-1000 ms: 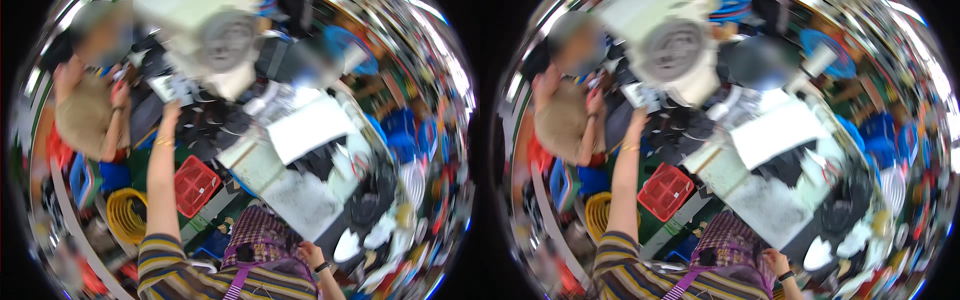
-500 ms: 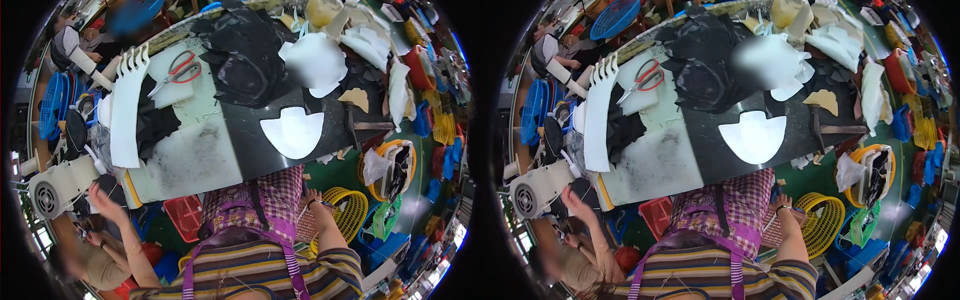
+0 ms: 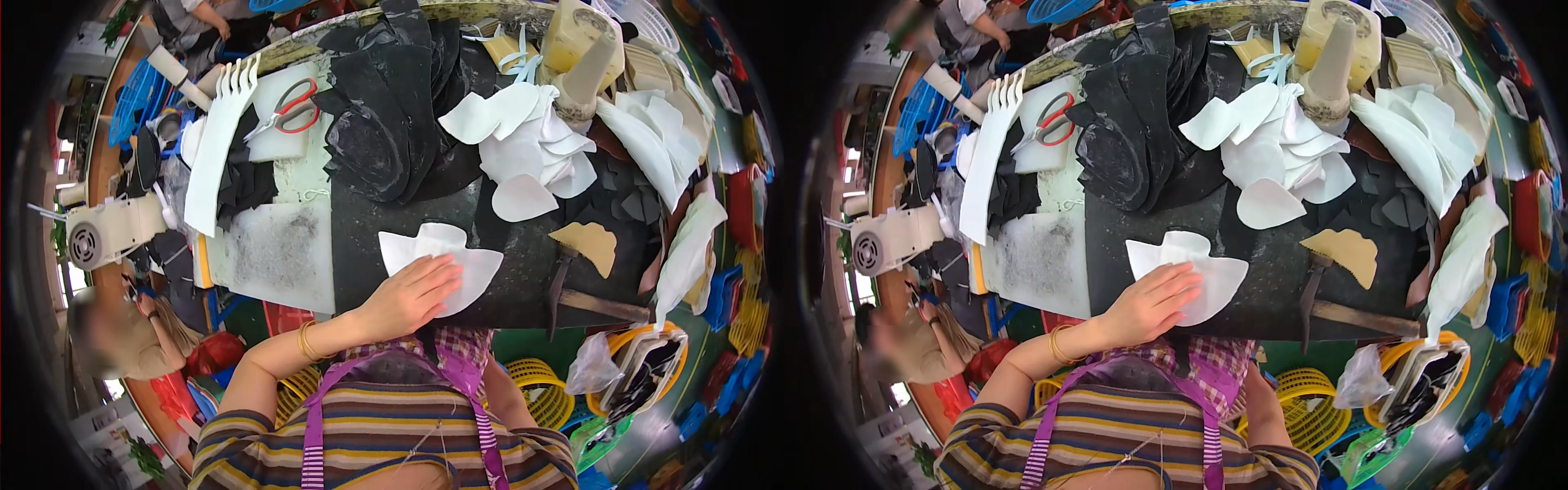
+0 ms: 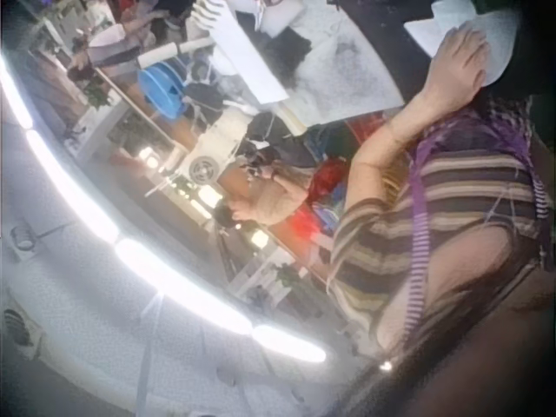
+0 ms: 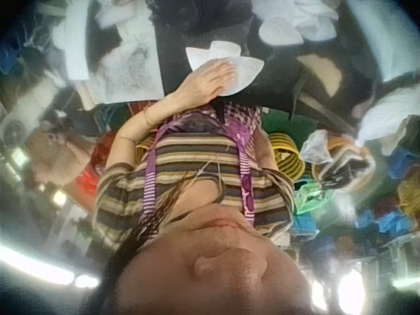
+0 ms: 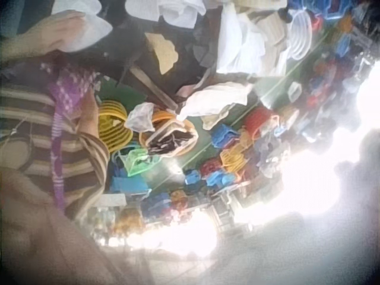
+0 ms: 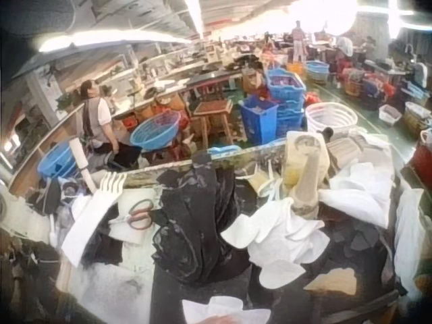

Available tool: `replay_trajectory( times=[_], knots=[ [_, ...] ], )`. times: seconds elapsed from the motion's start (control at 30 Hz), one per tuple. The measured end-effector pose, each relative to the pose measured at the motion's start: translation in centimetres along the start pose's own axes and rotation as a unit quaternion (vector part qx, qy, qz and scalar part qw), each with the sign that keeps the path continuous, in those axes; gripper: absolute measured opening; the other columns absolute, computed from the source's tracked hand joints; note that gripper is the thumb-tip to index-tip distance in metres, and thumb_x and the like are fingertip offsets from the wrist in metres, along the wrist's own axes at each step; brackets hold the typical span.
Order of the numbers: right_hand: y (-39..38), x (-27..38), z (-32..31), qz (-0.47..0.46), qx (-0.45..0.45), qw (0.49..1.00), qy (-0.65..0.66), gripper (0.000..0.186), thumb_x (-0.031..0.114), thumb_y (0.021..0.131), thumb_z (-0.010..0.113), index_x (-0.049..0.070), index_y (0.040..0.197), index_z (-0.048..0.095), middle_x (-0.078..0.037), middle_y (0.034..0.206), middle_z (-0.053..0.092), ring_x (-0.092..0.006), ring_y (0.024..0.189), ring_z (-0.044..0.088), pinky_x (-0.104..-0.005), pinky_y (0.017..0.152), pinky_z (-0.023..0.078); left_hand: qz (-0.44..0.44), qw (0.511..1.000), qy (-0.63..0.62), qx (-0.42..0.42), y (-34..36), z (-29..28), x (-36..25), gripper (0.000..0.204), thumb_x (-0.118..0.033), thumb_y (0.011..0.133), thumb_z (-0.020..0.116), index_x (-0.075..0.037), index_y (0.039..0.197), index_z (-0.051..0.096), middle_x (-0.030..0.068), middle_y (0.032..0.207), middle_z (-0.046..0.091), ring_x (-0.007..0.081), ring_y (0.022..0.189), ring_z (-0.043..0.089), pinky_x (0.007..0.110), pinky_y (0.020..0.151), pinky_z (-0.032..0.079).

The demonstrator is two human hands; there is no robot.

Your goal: The person trims leather pieces and fabric liners with scissors, then aligns the cut components by hand.

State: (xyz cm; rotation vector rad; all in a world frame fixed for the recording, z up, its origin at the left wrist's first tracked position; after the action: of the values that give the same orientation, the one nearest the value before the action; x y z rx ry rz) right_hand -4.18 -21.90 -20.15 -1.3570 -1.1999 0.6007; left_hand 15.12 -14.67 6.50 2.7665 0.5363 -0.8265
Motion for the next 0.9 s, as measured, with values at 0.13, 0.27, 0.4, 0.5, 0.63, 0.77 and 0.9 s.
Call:
replay_trajectory(
  times=[0.13,0.27,0.4,0.5,0.63,0.77,0.9],
  knots=[
    [-4.8,-11.8,-3.5,-0.069,0.011,0.997,-0.035,0.050,0.046,0.079,0.058,0.009,0.114,0.055,-0.011,0.110,0.059,-0.0236,0.105,0.056,-0.0437,0.088,0.042,-0.093,0.992,0.063,0.049,1.0,1.8,-0.5,0.063,-0.024,0.070,0.069,0.001,0.122,0.044,0.0162,0.137,0.034,0.0333,0.130,0.027,0.048,0.101,0.030],
    [-10.3,-17.2,-1.0,-0.128,-0.012,0.990,-0.060,0.050,0.046,0.078,0.061,0.009,0.110,0.058,-0.012,0.105,0.063,-0.0239,0.101,0.059,-0.0411,0.085,0.045,-0.058,0.998,0.021,0.007,1.4,1.6,0.5,0.055,-0.033,0.075,0.064,0.000,0.116,0.050,0.0151,0.128,0.044,0.0327,0.123,0.037,0.045,0.099,0.032],
    [-26.4,-10.4,-12.7,-0.249,0.052,0.944,0.212,0.030,0.017,0.082,0.064,0.003,0.108,0.059,-0.010,0.097,0.065,-0.0170,0.093,0.061,-0.0279,0.083,0.048,-0.101,0.965,-0.016,-0.243,2.7,-2.0,4.9,0.026,-0.012,0.075,0.065,-0.003,0.097,0.054,0.0115,0.096,0.056,0.0309,0.096,0.052,0.037,0.081,0.042],
    [-28.9,-6.7,-22.4,-0.310,-0.271,0.905,0.110,0.012,0.012,0.075,0.065,0.003,0.082,0.064,-0.009,0.073,0.063,-0.0178,0.068,0.062,-0.0296,0.061,0.049,-0.131,0.927,0.160,-0.313,3.2,-3.2,7.1,0.054,-0.022,0.065,0.075,-0.004,0.107,0.046,0.0152,0.114,0.044,0.0353,0.108,0.043,0.040,0.088,0.037],
    [-25.5,-3.3,-28.4,-0.237,-0.653,0.717,-0.056,0.026,0.017,0.072,0.069,0.003,0.086,0.052,-0.011,0.068,0.053,-0.0312,0.071,0.054,-0.0355,0.063,0.045,-0.102,0.937,0.176,-0.286,3.3,-2.0,9.1,0.034,-0.017,0.071,0.071,-0.004,0.098,0.054,0.0112,0.113,0.052,0.0294,0.104,0.050,0.035,0.082,0.045],
    [-20.6,-3.5,-30.9,-0.205,-0.692,0.687,-0.082,0.035,0.018,0.071,0.070,0.003,0.091,0.046,-0.016,0.074,0.055,-0.0337,0.074,0.056,-0.0403,0.065,0.044,-0.146,0.912,0.012,-0.382,2.0,-2.8,10.0,0.017,-0.006,0.076,0.063,-0.001,0.090,0.055,0.0116,0.098,0.064,0.0229,0.073,0.061,0.030,0.066,0.048],
    [-21.6,-4.5,-31.7,-0.310,-0.693,0.650,-0.013,0.021,0.012,0.072,0.066,0.000,0.086,0.056,-0.019,0.079,0.057,-0.0359,0.075,0.057,-0.0412,0.065,0.044,0.035,0.882,0.132,-0.451,-0.2,-4.4,3.4,0.008,0.008,0.078,0.054,0.001,0.080,0.052,0.0142,0.097,0.065,0.0187,0.068,0.064,0.023,0.063,0.049]
  ],
)
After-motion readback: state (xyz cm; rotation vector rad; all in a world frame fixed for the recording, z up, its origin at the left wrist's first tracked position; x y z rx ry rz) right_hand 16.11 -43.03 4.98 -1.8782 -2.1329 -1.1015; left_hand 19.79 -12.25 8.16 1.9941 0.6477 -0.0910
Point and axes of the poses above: each hand's wrist, its own y-axis towards the middle knuckle, its own z-axis out of the palm, x = y × z, the point moved 2 cm from there along y, towards the middle knuckle
